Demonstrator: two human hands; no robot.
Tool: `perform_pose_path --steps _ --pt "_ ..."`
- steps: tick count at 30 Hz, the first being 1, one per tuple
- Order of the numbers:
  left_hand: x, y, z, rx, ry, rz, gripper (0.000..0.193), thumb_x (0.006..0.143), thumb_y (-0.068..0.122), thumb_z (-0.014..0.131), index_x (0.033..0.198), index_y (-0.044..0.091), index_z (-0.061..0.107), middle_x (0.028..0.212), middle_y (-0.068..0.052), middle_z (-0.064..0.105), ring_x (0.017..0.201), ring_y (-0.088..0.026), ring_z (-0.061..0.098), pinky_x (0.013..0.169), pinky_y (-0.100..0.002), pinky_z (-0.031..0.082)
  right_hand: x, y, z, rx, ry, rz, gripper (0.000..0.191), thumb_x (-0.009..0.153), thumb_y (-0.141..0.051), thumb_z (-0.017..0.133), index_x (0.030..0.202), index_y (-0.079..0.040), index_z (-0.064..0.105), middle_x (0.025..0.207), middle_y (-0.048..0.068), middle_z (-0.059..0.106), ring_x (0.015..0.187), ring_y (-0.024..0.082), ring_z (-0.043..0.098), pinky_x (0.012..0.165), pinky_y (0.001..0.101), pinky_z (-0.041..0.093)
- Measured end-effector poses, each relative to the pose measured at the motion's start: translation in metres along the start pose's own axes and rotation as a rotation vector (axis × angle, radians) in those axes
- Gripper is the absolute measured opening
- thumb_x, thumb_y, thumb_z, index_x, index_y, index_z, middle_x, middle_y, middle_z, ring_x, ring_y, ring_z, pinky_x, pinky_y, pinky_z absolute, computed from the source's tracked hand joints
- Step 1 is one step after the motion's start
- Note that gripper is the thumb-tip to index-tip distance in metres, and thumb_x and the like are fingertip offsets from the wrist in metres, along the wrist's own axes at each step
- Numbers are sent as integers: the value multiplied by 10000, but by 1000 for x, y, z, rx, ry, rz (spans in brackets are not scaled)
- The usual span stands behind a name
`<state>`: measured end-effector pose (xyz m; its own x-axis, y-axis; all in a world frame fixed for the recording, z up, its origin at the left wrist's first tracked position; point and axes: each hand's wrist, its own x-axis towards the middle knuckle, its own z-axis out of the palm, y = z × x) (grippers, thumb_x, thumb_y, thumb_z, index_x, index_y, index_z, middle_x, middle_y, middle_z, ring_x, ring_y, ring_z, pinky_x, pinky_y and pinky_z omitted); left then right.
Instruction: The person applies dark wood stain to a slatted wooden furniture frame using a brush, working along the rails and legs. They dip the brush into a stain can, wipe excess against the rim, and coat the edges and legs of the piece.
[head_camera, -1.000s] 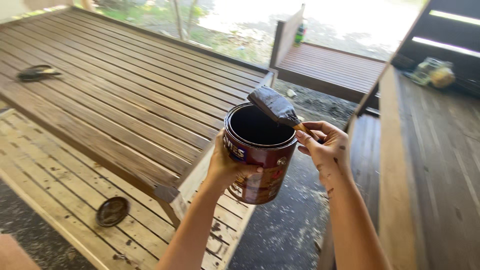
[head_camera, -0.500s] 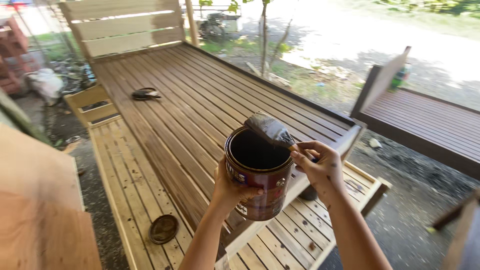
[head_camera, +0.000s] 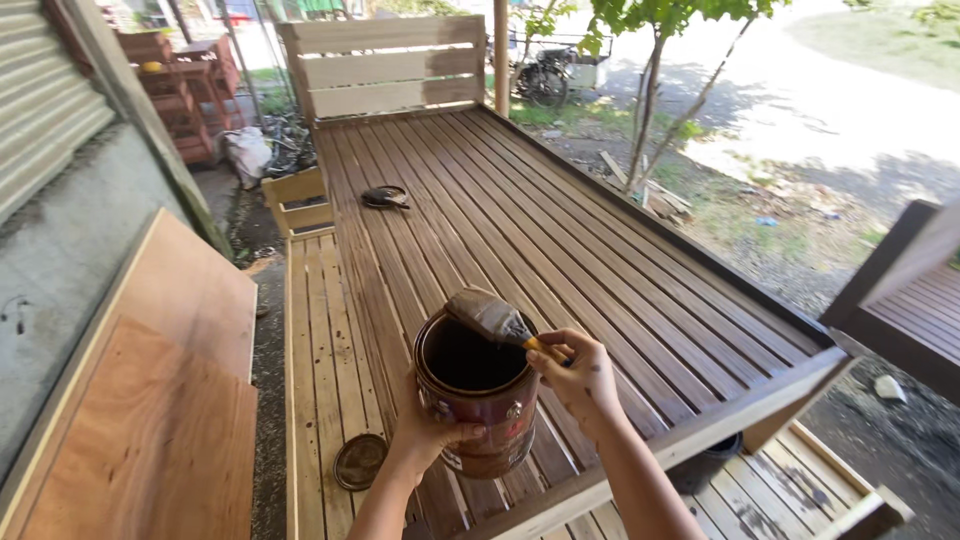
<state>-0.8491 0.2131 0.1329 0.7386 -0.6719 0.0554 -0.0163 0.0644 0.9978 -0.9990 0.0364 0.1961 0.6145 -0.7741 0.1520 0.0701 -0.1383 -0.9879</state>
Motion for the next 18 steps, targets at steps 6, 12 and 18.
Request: perform_pose_path --steps 6,12,18 --pt "3 -19 0 1 37 -16 1323 362 110 1003 1500 164 330 1462 -117 572 1382 -289 518 1113 -437 495 9 14 4 -24 -38 38 271 847 -94 784 1094 7 735 970 95 783 781 99 678 655 249 558" --pt "3 -26 1 129 81 -72 1383 361 117 1012 1527 216 275 1496 -66 531 1410 -267 474 1123 -444 471 8 19 1 -43 -75 81 269 847 -101 786 1095 -4 746 984 95 801 810 125 687 682 254 557" --pt "1 -42 1 163 73 -35 1434 311 190 1022 1532 204 269 1498 -94 538 1400 -279 492 1136 -438 463 11 45 -3 -93 -90 4 265 832 -103 806 1069 0 754 999 91 806 883 126 725 766 250 580"
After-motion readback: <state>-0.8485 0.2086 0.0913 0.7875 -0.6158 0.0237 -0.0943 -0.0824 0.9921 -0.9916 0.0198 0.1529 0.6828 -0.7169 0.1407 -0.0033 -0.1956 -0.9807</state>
